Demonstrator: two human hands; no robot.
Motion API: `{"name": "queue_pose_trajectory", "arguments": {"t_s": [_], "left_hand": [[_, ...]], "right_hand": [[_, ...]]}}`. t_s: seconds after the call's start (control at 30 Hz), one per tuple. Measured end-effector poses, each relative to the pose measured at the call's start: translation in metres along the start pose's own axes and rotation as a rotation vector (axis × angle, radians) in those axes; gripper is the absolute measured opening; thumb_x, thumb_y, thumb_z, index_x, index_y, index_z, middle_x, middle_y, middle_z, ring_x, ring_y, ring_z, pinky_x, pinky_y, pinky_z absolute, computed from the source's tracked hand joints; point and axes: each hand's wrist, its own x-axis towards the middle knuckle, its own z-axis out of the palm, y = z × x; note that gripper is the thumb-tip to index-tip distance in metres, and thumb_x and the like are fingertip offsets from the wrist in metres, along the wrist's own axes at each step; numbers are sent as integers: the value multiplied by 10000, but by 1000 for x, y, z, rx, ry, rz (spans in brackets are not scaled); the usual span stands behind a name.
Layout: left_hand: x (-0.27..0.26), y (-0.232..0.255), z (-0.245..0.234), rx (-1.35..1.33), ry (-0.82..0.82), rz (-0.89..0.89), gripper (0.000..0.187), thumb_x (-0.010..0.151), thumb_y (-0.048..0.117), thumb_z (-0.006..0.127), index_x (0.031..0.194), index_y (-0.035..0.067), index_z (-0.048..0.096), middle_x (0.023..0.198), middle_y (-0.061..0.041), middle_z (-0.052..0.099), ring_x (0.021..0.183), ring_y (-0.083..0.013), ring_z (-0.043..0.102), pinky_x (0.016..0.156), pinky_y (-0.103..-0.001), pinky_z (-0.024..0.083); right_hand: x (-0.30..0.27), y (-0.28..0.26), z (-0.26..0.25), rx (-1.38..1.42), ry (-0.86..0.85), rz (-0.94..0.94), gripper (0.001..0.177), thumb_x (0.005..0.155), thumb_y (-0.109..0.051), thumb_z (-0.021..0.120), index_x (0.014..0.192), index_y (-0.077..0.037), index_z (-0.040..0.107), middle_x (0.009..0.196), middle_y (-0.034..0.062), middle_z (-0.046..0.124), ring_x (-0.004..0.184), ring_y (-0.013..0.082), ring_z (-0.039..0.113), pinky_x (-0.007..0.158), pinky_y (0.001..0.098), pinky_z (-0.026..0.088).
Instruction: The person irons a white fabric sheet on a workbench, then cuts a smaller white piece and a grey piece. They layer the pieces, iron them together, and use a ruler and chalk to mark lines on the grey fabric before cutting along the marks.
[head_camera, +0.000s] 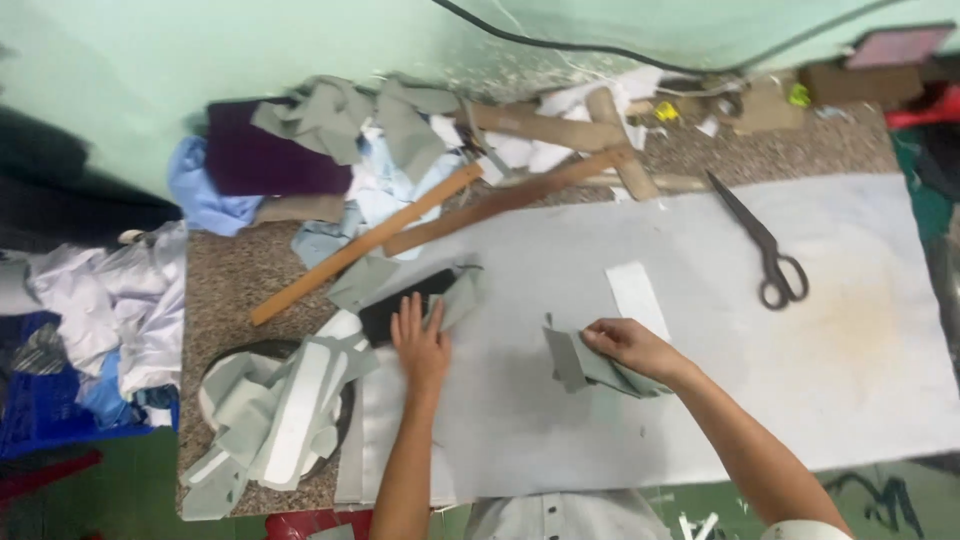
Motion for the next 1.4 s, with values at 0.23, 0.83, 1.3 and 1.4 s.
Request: {"name": "queue_pose_trajectory", "arguments": {"t_s": [0.23,0.83,1.3,1.4], "left_hand": [[2,35,-20,-35,-33,-115,596,859,68,562,1434,213,622,1625,-118,422,1511,-320,348,1231,-539,189],[-111,215,33,-302,-134,-599,226,876,347,798,849,143,706,759,-43,667,805,-261,654,740,-374,493],[-130,146,-25,-769,-337,-955,212,1004,194,662,862,36,675,709,-150,703,482,-236,685,446,-296,571],[-120,140,-40,-343,-118,-760,306,951,220,724,1164,10,659,926,-210,740,793,-372,745,665,-465,579]], "right_hand": [[15,118,-22,-661,736,-85,349,989,-280,682,1271,-76,707,1070,95,728,913,209,747,772,301,605],[-21,221,-1,-575,194,-574,101,895,-216,730,877,-118,715,763,38,650,739,217,659,740,311,517],[-95,230,7,-191,506,-89,307,994,-247,669,1217,-38,693,888,152,768,803,299,743,725,376,589],[-79,208,32,-545,538,-432,208,925,-223,719,1113,-135,736,827,27,735,739,187,715,673,279,578]]}}
